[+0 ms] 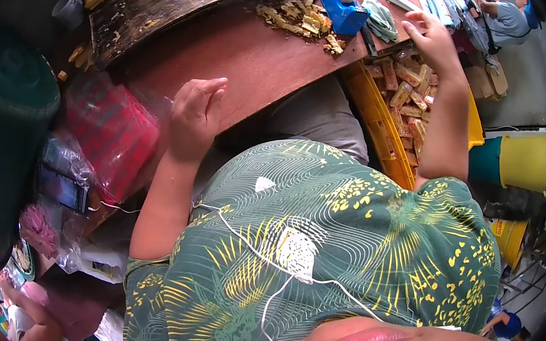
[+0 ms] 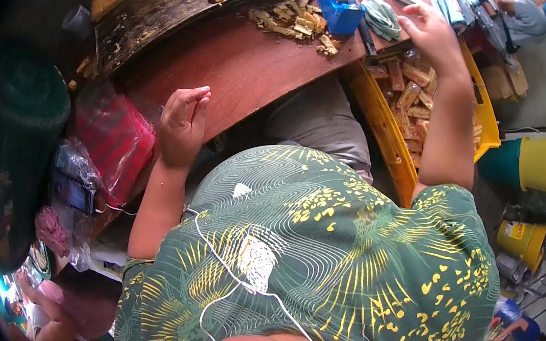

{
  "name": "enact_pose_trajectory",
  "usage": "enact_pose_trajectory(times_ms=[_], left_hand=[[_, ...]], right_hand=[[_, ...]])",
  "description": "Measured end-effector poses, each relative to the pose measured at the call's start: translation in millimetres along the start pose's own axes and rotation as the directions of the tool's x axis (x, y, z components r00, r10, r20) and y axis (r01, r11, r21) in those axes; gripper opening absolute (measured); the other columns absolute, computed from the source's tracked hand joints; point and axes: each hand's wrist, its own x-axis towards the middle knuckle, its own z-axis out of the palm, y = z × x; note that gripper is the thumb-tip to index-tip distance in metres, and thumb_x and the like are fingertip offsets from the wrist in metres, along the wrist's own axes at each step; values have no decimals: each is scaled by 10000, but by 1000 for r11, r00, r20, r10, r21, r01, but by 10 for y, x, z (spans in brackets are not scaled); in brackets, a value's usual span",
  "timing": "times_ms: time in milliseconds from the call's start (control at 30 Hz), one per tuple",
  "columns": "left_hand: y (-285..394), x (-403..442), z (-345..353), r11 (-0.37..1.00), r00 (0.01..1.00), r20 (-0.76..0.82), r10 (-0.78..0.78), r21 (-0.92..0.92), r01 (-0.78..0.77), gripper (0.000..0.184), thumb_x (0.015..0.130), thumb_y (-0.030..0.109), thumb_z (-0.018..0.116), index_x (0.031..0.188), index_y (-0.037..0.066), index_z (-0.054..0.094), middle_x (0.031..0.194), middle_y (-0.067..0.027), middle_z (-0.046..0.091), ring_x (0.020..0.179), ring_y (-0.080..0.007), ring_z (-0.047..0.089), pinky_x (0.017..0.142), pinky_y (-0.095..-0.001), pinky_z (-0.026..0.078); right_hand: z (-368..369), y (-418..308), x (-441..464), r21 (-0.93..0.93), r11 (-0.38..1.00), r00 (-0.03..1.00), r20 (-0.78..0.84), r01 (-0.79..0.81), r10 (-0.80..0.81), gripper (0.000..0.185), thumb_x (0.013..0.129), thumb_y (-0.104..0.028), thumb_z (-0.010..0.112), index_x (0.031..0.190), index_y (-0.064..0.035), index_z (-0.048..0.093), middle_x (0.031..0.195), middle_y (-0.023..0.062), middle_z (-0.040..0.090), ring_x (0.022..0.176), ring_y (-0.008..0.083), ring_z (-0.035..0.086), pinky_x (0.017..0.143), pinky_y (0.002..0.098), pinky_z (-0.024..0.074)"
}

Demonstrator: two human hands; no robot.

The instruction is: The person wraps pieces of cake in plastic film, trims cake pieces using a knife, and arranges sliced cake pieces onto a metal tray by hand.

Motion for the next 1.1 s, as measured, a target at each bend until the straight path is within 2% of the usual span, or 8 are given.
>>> enact_pose_trajectory(times_ms=[200, 467, 600, 633, 700, 733, 967, 1100], left_hand=[[22, -22, -45, 972, 984, 30, -177, -151, 179, 91, 979, 99, 710, 1051, 45, 713, 964, -71, 721, 906, -206, 693, 819, -316, 546], [-59, 42, -167, 473, 796, 166, -582, -728, 497, 560, 1046, 563, 541, 1330, 87, 623, 1181, -35, 681, 1126, -123, 625, 975, -295, 451], [248, 411, 82, 113, 808, 403, -430, -864, 491, 776, 985, 675, 554, 1490, 93, 460, 1335, -48, 611, 1209, -132, 586, 1004, -312, 444], [314, 497, 236, 70, 825, 431, -364, -871, 486, 803, 973, 684, 565, 1502, 92, 440, 1348, -54, 603, 1214, -139, 584, 997, -311, 452], [516, 563, 361, 5, 836, 475, -276, -869, 495, 817, 972, 681, 565, 1515, 88, 416, 1369, -57, 593, 1251, -155, 569, 1016, -327, 472], [661, 565, 393, -18, 829, 497, -257, -860, 510, 803, 983, 668, 555, 1516, 85, 413, 1376, -56, 590, 1284, -165, 556, 1043, -345, 484], [554, 215, 493, -322, 784, 609, -120, -771, 549, 551, 1111, 430, 432, 1557, 112, 370, 1477, -58, 511, 1355, -182, 521, 1175, -376, 404], [717, 232, 330, 91, 786, 561, -260, -796, 598, 572, 1129, 433, 380, 1573, 75, 333, 1464, -83, 515, 1368, -201, 503, 1185, -391, 379]], right_hand=[[1789, 1248, 731, -131, 969, 947, -216, 211, -236, 529, 936, -320, 718, 1419, -143, 593, 1475, 226, 523, 1377, 407, 481, 1187, 484, 364], [1077, 432, 358, 461, 881, 919, -384, 108, 88, 244, 989, -121, 653, 1226, -69, 688, 965, 60, 709, 778, 140, 635, 694, 282, 509], [914, -1119, -425, 800, 565, 979, -158, 203, -128, 249, 974, -94, 677, 1220, -71, 647, 1046, 42, 675, 826, 125, 632, 678, 265, 519], [1077, -1320, -438, 526, 588, 789, -406, 615, -462, 328, 914, -73, 705, 1231, -79, 623, 1142, 111, 659, 986, 238, 663, 803, 337, 547], [1096, -1955, -703, 594, 367, 648, -371, 716, -665, 440, 874, -81, 736, 1273, -67, 551, 1256, 186, 606, 1184, 329, 604, 1032, 465, 481], [1429, -2163, -913, 820, 122, 766, -454, 559, -455, 462, 908, -81, 703, 1308, -31, 478, 1290, 207, 576, 1227, 361, 568, 1088, 482, 428], [1166, -2363, -589, 790, 219, 796, -471, 572, -381, 210, 996, -6, 557, 1205, -18, 536, 1124, 125, 587, 994, 212, 587, 911, 333, 490], [1041, -2328, -482, 761, 283, 801, -480, 583, -359, 223, 961, 8, 602, 1182, -13, 572, 1129, 126, 611, 1004, 225, 609, 902, 340, 505]])
